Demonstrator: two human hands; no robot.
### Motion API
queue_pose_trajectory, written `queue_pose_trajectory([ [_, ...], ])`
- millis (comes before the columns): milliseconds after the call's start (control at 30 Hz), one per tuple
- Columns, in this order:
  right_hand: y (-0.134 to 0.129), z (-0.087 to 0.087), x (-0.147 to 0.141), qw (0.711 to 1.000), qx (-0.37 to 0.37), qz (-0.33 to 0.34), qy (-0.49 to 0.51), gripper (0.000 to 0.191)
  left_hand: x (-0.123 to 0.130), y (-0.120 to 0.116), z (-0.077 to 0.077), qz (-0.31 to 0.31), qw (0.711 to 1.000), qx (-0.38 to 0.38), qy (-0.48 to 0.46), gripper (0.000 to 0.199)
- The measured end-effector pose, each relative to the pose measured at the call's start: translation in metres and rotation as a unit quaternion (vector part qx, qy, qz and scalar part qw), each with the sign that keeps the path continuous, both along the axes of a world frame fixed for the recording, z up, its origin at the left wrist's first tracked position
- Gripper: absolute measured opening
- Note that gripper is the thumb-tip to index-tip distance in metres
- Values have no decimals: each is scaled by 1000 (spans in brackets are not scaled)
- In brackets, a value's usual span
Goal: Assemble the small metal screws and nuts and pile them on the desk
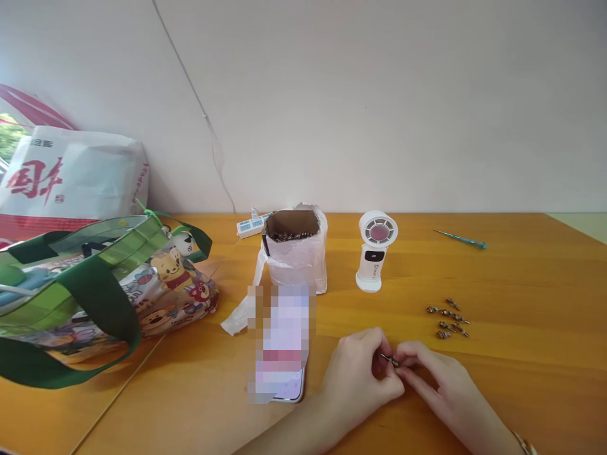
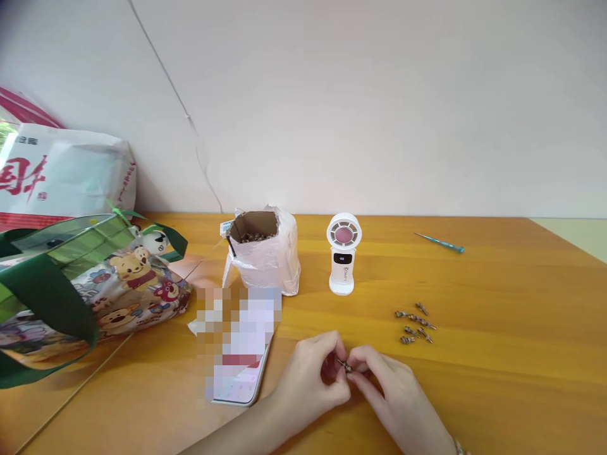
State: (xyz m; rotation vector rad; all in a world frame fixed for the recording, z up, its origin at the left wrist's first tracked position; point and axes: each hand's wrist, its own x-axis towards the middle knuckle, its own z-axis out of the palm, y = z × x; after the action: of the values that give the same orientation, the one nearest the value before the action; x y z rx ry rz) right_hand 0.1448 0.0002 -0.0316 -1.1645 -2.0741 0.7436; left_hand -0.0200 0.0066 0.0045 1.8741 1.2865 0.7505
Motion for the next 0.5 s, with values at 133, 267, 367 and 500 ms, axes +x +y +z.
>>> queue_pose_trajectory([
  [133, 0, 3, 1, 998, 37, 29, -51, 11, 0, -1, 4, -1, 999, 19, 35, 14],
  [267, -1, 8, -1, 995, 79, 13, -67, 14, 0, 0, 5, 0, 997, 33, 65, 13],
  [367, -1, 8, -2, 994, 88, -4, -62, 13, -1, 1, 5, -5, 997, 31, 64, 12],
  [500, -1, 6, -1, 996, 73, -36, -39, 8, -3, 2, 7, -18, 1000, 19, 16, 13],
])
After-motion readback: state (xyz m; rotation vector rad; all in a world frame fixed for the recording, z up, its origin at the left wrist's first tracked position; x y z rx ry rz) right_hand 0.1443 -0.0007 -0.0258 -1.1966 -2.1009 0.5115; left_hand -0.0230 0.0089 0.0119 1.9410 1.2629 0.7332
